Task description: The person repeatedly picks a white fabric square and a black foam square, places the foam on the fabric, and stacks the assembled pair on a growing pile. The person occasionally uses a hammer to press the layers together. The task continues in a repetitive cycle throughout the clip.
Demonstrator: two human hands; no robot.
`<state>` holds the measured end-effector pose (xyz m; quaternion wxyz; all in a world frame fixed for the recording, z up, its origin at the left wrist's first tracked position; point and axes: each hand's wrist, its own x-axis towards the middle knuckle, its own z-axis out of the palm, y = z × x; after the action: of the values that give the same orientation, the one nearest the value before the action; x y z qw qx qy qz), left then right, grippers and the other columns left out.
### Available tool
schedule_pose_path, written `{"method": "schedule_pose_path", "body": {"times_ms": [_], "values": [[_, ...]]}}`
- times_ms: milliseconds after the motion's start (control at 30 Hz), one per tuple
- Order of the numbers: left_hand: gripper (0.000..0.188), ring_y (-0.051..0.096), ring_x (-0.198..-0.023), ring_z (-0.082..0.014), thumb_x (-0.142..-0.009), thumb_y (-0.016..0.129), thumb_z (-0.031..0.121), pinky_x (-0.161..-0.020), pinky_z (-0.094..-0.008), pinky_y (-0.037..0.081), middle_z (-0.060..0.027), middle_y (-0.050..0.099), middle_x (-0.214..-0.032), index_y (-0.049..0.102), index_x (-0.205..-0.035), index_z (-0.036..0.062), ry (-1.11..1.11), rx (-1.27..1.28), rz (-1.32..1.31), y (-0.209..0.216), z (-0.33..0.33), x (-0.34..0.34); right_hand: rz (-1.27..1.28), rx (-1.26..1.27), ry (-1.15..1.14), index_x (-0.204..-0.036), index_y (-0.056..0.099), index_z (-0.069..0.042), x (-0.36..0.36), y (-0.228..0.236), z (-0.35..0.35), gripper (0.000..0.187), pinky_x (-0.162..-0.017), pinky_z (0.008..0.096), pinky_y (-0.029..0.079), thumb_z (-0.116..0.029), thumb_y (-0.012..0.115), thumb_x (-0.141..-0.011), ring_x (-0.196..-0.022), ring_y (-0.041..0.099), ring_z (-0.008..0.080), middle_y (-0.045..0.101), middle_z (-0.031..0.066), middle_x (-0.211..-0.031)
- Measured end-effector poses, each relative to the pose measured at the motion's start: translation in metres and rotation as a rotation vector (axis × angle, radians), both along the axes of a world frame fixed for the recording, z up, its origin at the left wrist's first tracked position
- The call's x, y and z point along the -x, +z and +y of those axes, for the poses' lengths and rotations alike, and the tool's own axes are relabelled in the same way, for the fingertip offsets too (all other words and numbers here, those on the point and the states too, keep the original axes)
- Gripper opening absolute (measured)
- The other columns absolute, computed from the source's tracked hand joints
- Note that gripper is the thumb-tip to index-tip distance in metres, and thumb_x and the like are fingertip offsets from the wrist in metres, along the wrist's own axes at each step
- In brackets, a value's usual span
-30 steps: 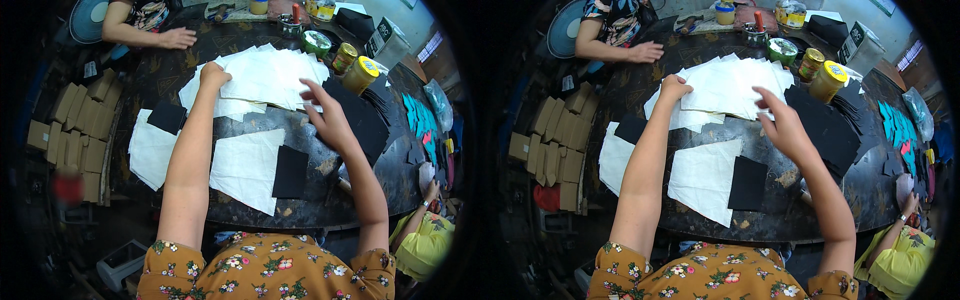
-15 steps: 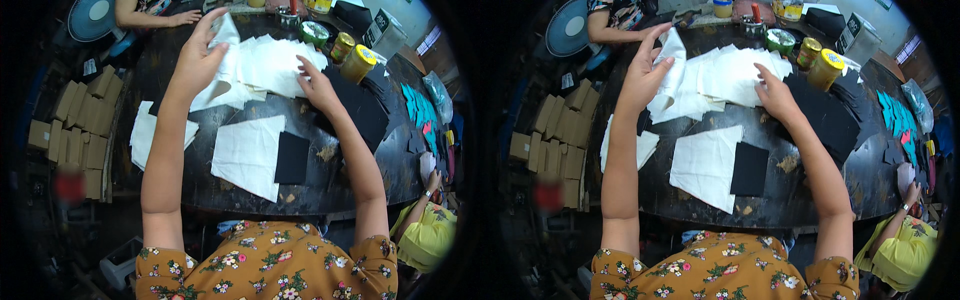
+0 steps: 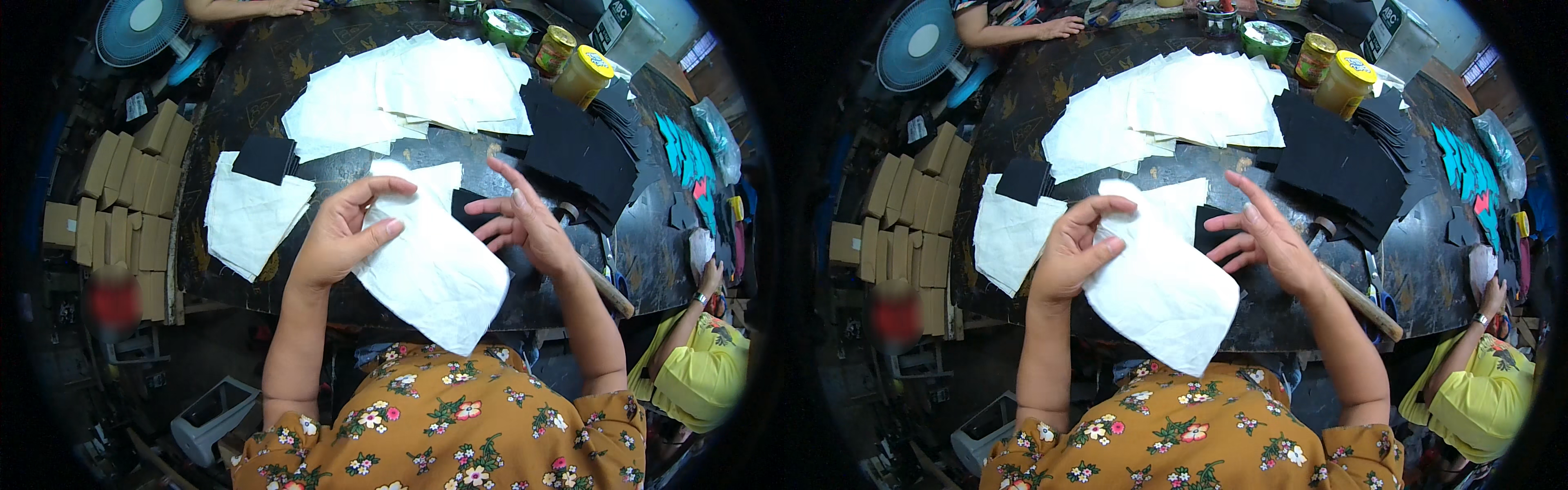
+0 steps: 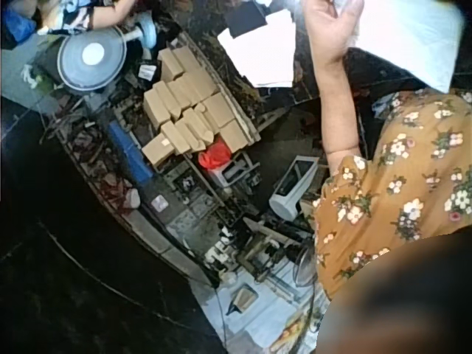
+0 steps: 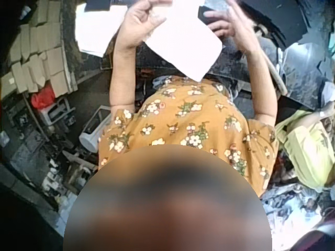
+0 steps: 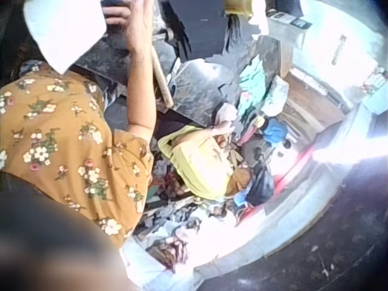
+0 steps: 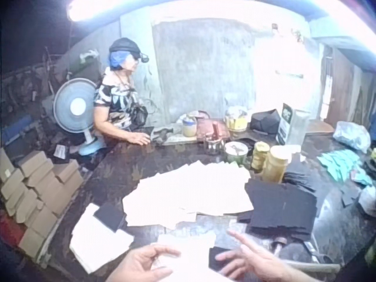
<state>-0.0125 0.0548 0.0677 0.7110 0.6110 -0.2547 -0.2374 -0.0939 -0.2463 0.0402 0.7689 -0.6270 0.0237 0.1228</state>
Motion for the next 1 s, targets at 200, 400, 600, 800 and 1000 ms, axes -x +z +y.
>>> {"method": "schedule_pose_path", "body": {"times_ms": [200,400,600,800,1000], "values": [[0.056,0.060,-0.136,-0.0211,-0.091,0.073,0.002,-0.118,-0.0355,0.043,-0.0124,0.068,-0.141,0.063,-0.147,-0.0027,-0.047,-0.086,0.110,0.015,0.008,0.033,-0.010,-0.012,0.001,-0.173,0.022,-0.009,0.005,-0.003,0.019,0.098,-0.102,0.0440,0.061,-0.058,0.069,-0.102,-0.133,0.065,0.0324,0.054,0.0244,-0.153],[0.059,0.065,-0.117,-0.0207,-0.089,0.069,0.000,-0.105,-0.0349,0.048,-0.0154,0.069,-0.128,0.065,-0.148,0.0018,-0.319,-0.109,-0.049,0.064,0.002,0.060,-0.275,-0.238,0.427,-0.162,0.043,0.002,0.007,0.028,0.018,0.113,-0.125,0.0426,0.035,-0.046,0.098,-0.077,-0.146,0.053,0.0262,0.055,0.0182,-0.158],[0.056,0.061,-0.136,-0.0224,-0.088,0.068,-0.002,-0.120,-0.0364,0.042,-0.0158,0.068,-0.142,0.063,-0.144,-0.0051,0.150,-0.094,-0.017,0.022,0.021,0.043,-0.039,0.182,0.226,-0.133,0.068,0.002,-0.022,0.043,-0.016,0.058,-0.089,0.0270,0.058,-0.013,0.094,-0.083,-0.099,0.069,0.0080,0.074,0.0029,-0.113],[0.043,0.064,-0.125,-0.0166,-0.090,0.074,-0.006,-0.108,-0.0292,0.048,-0.0111,0.070,-0.132,0.069,-0.132,-0.0039,0.452,-0.506,-0.327,-0.054,0.022,0.026,-0.163,0.539,0.043,-0.138,0.064,-0.007,-0.075,-0.011,0.009,0.058,-0.070,0.0287,0.049,-0.006,0.086,-0.084,-0.075,0.053,0.0100,0.054,-0.0013,-0.084],[0.040,0.066,-0.107,-0.0210,-0.088,0.075,-0.005,-0.094,-0.0306,0.052,-0.0128,0.071,-0.125,0.071,-0.128,-0.0028,0.562,-0.555,-0.402,-0.069,0.020,0.028,-0.240,0.749,-0.020,-0.143,0.060,-0.008,-0.079,-0.016,0.021,0.065,-0.070,0.0325,0.050,-0.008,0.087,-0.085,-0.076,0.056,0.0153,0.057,0.0044,-0.084]]}}
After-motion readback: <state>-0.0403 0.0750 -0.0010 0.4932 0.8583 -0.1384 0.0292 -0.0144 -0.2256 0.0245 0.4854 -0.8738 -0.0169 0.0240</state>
